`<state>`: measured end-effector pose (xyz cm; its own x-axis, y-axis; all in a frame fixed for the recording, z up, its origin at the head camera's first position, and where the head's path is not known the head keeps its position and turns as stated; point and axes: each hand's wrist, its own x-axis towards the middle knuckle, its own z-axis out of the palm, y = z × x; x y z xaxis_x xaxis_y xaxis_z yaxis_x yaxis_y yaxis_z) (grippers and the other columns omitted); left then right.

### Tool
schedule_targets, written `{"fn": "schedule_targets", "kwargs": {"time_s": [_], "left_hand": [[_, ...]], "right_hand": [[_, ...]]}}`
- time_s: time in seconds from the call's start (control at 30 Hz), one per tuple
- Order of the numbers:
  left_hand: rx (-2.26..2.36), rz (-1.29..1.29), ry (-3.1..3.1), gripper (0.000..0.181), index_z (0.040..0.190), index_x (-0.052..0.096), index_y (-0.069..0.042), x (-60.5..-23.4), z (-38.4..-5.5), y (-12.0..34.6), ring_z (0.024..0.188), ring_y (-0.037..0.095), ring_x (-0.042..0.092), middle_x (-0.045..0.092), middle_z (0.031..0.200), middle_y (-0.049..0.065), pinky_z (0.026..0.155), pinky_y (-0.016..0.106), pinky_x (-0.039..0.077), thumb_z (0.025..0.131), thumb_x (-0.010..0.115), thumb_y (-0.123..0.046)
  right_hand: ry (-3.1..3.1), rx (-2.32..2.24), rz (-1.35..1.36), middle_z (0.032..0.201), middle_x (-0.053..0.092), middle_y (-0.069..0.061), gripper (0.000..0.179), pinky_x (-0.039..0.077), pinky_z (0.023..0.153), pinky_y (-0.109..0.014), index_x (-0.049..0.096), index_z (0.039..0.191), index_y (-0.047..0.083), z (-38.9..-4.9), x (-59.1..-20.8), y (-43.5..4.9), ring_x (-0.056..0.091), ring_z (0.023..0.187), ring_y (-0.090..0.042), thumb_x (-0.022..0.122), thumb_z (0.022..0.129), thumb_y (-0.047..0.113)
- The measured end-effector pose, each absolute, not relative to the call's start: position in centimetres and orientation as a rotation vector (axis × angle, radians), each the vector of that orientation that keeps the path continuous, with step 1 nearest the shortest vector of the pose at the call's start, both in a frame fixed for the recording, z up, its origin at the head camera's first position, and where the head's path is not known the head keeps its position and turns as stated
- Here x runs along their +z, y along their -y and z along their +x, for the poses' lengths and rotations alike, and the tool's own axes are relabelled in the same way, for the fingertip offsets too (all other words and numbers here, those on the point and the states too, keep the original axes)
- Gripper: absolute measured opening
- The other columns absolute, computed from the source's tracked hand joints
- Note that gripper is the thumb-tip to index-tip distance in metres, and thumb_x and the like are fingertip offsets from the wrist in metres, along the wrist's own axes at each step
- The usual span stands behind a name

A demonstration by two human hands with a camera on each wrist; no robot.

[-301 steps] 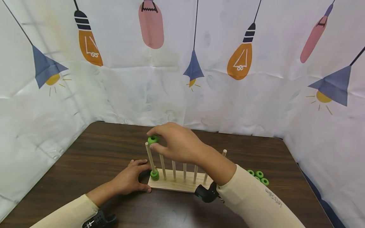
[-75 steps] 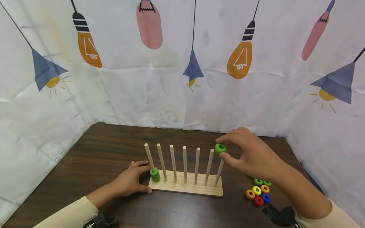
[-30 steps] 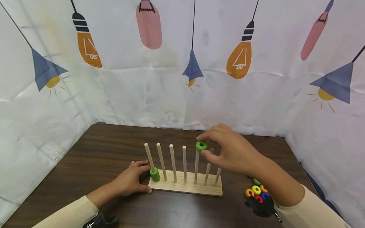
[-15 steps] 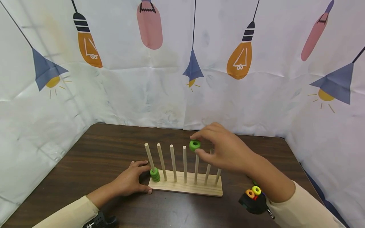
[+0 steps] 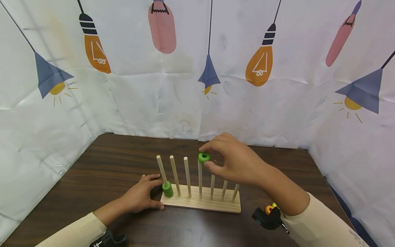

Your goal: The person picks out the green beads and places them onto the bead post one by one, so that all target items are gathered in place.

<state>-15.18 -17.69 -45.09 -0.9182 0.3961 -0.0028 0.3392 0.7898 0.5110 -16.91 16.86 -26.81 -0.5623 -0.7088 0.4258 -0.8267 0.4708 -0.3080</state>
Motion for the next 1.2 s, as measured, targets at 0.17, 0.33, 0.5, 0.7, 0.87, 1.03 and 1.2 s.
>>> {"fn": "schedule_targets", "kwargs": {"time_s": [0.17,0.33,0.5,0.7,0.87,1.03,1.2], "left_hand": [[0.785,0.596,-2.866,0.074,0.132,0.068,-0.016,-45.2,-15.2,17.7,0.141,0.044,0.04,0.051,0.146,0.024,0.114,0.073,0.019,0.068,0.096,-0.043],[0.78,0.592,-2.868,0.075,0.133,0.068,-0.015,-45.3,-15.2,17.7,0.141,0.044,0.04,0.05,0.146,0.024,0.115,0.072,0.018,0.068,0.096,-0.043],[0.78,0.591,-2.866,0.076,0.133,0.068,-0.016,-45.3,-15.2,17.8,0.141,0.044,0.039,0.05,0.146,0.024,0.115,0.072,0.018,0.068,0.096,-0.044],[0.778,0.596,-2.865,0.076,0.133,0.068,-0.016,-45.3,-15.2,17.8,0.141,0.044,0.04,0.051,0.146,0.024,0.115,0.073,0.017,0.068,0.096,-0.044],[0.774,0.614,-2.867,0.076,0.133,0.068,-0.015,-45.3,-15.3,17.8,0.141,0.044,0.04,0.052,0.145,0.024,0.115,0.072,0.018,0.068,0.096,-0.043],[0.777,0.627,-2.868,0.075,0.132,0.068,-0.015,-45.3,-15.3,17.9,0.141,0.043,0.04,0.053,0.144,0.023,0.115,0.073,0.017,0.068,0.096,-0.043],[0.77,0.621,-2.872,0.076,0.132,0.068,-0.015,-45.3,-15.3,17.8,0.141,0.043,0.04,0.052,0.145,0.023,0.115,0.073,0.017,0.068,0.095,-0.045]], "right_hand": [[2.478,0.72,1.334,0.11,0.065,0.014,0.032,0.05,0.082,-0.034,0.073,0.119,0.015,-17.1,-26.8,-16.4,0.055,0.101,-0.009,0.079,0.088,0.009],[2.493,0.73,1.336,0.111,0.066,0.014,0.032,0.051,0.086,-0.036,0.073,0.119,0.015,-17.2,-26.7,-16.0,0.056,0.105,-0.011,0.079,0.088,0.01],[2.504,0.733,1.339,0.11,0.066,0.013,0.031,0.05,0.09,-0.038,0.073,0.119,0.015,-17.3,-26.6,-15.5,0.056,0.107,-0.012,0.079,0.089,0.011],[2.503,0.72,1.361,0.112,0.067,0.013,0.03,0.05,0.093,-0.038,0.073,0.12,0.015,-17.5,-26.5,-14.7,0.057,0.111,-0.013,0.077,0.09,0.011],[2.487,0.714,1.389,0.113,0.068,0.012,0.029,0.05,0.093,-0.038,0.072,0.12,0.014,-17.6,-26.5,-14.1,0.058,0.112,-0.013,0.077,0.091,0.013],[2.493,0.73,1.397,0.114,0.067,0.012,0.029,0.05,0.094,-0.038,0.073,0.12,0.014,-17.7,-26.4,-13.5,0.057,0.114,-0.014,0.076,0.091,0.013],[2.515,0.726,1.398,0.112,0.067,0.013,0.028,0.049,0.095,-0.038,0.073,0.12,0.014,-17.8,-26.3,-12.8,0.056,0.114,-0.013,0.075,0.092,0.015]]}}
